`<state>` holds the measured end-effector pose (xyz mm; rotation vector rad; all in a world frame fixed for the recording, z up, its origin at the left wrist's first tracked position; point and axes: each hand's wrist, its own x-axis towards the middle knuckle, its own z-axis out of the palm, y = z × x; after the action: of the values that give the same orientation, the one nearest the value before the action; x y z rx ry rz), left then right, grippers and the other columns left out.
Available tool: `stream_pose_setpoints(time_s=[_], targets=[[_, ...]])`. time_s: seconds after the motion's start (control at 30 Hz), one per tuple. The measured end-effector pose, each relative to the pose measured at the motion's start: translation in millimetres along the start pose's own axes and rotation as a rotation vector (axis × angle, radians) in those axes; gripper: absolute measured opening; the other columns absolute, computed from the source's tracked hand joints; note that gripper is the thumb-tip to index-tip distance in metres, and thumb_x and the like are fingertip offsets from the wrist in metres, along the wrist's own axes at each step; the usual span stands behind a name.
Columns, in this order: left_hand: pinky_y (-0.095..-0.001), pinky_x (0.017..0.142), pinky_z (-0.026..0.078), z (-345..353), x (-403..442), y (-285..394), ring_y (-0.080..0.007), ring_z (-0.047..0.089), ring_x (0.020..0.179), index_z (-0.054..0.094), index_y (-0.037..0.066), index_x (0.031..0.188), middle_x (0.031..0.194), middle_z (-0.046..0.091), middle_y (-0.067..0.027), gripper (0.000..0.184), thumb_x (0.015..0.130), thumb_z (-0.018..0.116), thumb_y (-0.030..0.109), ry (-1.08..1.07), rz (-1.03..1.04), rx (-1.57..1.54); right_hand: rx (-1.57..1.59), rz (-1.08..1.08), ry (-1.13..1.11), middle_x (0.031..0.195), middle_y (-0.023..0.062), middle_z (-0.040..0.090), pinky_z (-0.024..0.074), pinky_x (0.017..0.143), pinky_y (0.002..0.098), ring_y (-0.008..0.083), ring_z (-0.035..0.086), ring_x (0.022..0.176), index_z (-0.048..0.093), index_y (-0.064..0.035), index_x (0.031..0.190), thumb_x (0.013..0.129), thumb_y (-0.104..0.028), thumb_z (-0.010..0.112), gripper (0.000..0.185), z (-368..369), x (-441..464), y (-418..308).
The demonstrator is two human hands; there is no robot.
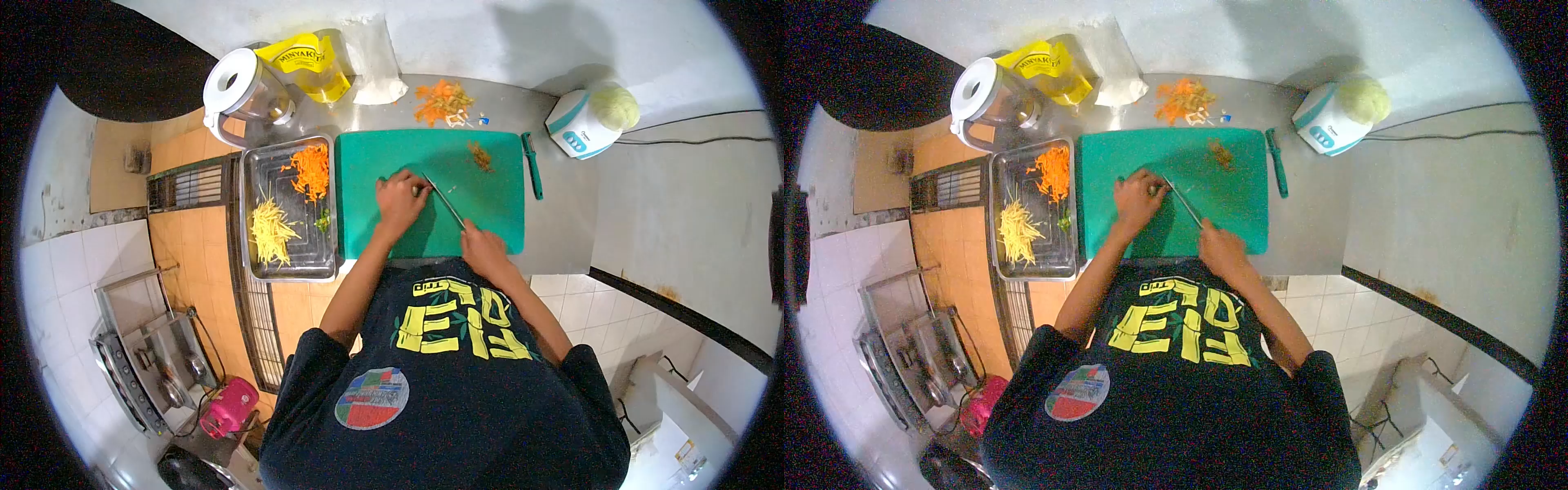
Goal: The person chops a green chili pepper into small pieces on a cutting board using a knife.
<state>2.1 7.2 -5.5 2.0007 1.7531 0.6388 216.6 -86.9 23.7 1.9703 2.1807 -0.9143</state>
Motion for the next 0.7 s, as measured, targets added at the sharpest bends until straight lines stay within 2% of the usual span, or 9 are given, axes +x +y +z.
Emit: stream_pose_setpoints(time_s=[0.17, 0.27, 0.37, 0.47, 0.57, 0.7], targets=[[-0.0423, 0.081, 0.039, 3, -2, -12, -0.0214, 0.065, 0.085, 0.080, 0.022, 0.088, 0.088, 0.069, 0.0006, 0.007, 0.082, 0.075, 0.025, -0.031, 0.037, -0.037, 0.102, -0.008, 0.006, 0.091, 0.0302, 0.068, 0.0521, 0.076, 0.0599, 0.0492, 0.067, 0.083, 0.056, -0.0030, 0.131, 0.099, -0.028, 0.052, 0.042, -12, 6, -1], [-0.0435, 0.082, 0.043, -12, -6, -10, -0.0243, 0.065, 0.089, 0.079, 0.018, 0.091, 0.092, 0.069, -0.0027, 0.010, 0.081, 0.077, 0.019, -0.116, 0.040, -0.167, 0.187, -0.017, -0.019, 0.095, 0.0299, 0.069, 0.0516, 0.078, 0.0588, 0.0492, 0.066, 0.087, 0.058, -0.0025, 0.128, 0.099, -0.030, 0.051, 0.040, -7, 10, 13], [-0.0438, 0.085, 0.048, -16, -11, -14, -0.0286, 0.065, 0.093, 0.077, 0.014, 0.093, 0.097, 0.069, -0.0068, 0.014, 0.079, 0.078, 0.013, -0.015, 0.050, -0.393, 0.385, -0.064, 0.059, 0.081, 0.0252, 0.067, 0.0478, 0.069, 0.0558, 0.0471, 0.063, 0.075, 0.059, 0.0007, 0.113, 0.100, -0.028, 0.051, 0.032, -4, 6, 13], [-0.0430, 0.086, 0.051, -22, -14, -21, -0.0313, 0.065, 0.095, 0.076, 0.012, 0.093, 0.100, 0.068, -0.0090, 0.015, 0.079, 0.078, 0.012, 0.077, 0.099, -0.334, 0.311, -0.034, 0.084, 0.082, 0.0260, 0.067, 0.0476, 0.070, 0.0568, 0.0468, 0.063, 0.075, 0.061, 0.0017, 0.114, 0.100, -0.028, 0.052, 0.034, -4, -1, 8], [-0.0431, 0.086, 0.051, -23, -16, -26, -0.0312, 0.064, 0.095, 0.076, 0.013, 0.094, 0.101, 0.069, -0.0087, 0.016, 0.079, 0.078, 0.013, 0.087, 0.051, -0.295, 0.237, -0.001, 0.011, 0.086, 0.0312, 0.068, 0.0516, 0.073, 0.0592, 0.0499, 0.065, 0.079, 0.059, -0.0024, 0.127, 0.100, -0.032, 0.051, 0.041, -3, -1, 8], [-0.0437, 0.082, 0.050, -26, -17, -17, -0.0295, 0.063, 0.096, 0.077, 0.016, 0.093, 0.101, 0.069, -0.0060, 0.015, 0.079, 0.079, 0.018, 0.078, 0.060, -0.196, 0.199, 0.015, 0.080, 0.083, 0.0296, 0.068, 0.0515, 0.072, 0.0605, 0.0500, 0.065, 0.077, 0.060, -0.0037, 0.124, 0.099, -0.032, 0.052, 0.039, -4, -4, 6]])
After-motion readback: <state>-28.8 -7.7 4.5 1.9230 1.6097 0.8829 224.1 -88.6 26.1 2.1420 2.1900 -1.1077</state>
